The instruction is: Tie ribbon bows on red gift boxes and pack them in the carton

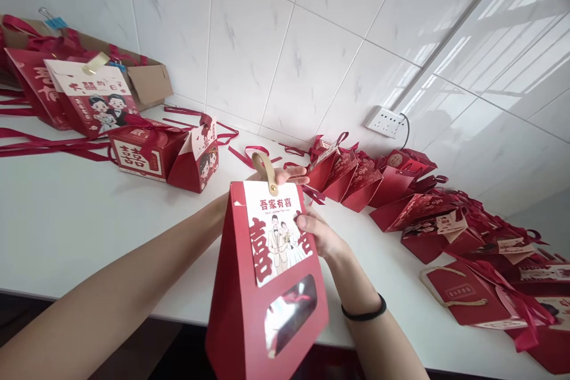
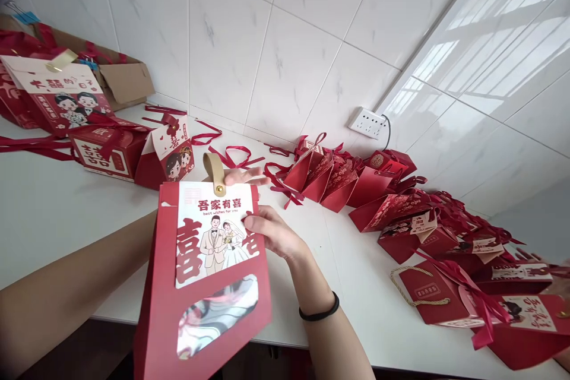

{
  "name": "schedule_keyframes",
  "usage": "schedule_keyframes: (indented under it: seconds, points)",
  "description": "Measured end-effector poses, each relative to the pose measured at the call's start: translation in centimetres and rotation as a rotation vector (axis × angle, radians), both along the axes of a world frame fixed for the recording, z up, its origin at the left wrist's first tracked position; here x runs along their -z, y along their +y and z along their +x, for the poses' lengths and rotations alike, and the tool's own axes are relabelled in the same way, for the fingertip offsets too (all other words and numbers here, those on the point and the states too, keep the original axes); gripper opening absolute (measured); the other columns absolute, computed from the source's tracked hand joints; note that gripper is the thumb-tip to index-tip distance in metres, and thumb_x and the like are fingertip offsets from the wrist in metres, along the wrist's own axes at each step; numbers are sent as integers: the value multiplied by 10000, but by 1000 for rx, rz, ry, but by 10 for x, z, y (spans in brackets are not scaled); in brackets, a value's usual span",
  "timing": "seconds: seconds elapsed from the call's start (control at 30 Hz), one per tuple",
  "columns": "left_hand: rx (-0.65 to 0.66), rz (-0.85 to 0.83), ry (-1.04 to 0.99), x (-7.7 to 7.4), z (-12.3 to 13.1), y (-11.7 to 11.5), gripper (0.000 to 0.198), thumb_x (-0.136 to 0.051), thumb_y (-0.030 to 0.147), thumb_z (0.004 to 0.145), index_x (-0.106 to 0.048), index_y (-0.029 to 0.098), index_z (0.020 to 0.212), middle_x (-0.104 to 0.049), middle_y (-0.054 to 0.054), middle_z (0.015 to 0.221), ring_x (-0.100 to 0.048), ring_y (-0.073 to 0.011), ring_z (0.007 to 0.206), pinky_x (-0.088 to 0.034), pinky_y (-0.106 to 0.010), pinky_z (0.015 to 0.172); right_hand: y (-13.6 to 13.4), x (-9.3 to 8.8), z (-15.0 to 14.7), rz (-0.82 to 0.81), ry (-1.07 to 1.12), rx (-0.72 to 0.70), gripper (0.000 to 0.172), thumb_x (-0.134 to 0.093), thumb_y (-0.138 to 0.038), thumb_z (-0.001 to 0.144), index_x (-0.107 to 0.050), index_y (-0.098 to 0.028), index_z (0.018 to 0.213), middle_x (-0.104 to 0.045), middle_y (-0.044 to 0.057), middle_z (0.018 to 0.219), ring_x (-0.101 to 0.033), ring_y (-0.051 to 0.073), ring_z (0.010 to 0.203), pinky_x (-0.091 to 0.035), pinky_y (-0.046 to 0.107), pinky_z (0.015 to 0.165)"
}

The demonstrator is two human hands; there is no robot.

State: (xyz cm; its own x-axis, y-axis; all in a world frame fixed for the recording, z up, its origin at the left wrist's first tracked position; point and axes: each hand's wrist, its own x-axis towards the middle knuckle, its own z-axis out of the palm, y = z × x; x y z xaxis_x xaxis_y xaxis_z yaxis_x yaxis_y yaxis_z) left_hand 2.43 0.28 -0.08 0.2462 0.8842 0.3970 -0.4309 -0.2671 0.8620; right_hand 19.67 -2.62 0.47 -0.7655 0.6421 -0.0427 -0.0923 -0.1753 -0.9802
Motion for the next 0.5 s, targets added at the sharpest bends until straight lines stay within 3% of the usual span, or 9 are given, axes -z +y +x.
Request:
schedule_keyframes:
  seconds: [0.17, 0.33, 0.5]
  points:
    - [217, -98, -83, -11, -6, -10, 354, -717, 500, 539, -538, 217, 655, -607, -51, 1000, -510, -307, 1116, -464, -408, 780, -12, -12, 5, 36, 35, 213, 245, -732, -415, 624, -674, -199, 723, -656, 0, 635, -590, 135, 526, -490, 250, 540]
    - [116, -204, -169, -30, -12, -22, 434, -570, 623, 641, -527, 191, 631, -619, -57, 1095, -547, -300, 1048, -443, -412, 781, -6, -17, 11, 213, -5, 247, 225, -714, -410, 623, -662, -197, 673, -625, -1, 625, -556, 130, 523, -468, 245, 494]
    - [155, -165, -143, -31, -10, -24, 470, -613, 624, 610, -585, 217, 843, -627, -85, 1000, -576, -287, 994, -456, -414, 782, 3, -18, 16, 435, -45, 287, 211, -700, -387, 652, -637, -188, 624, -607, 1, 631, -534, 126, 543, -445, 234, 480]
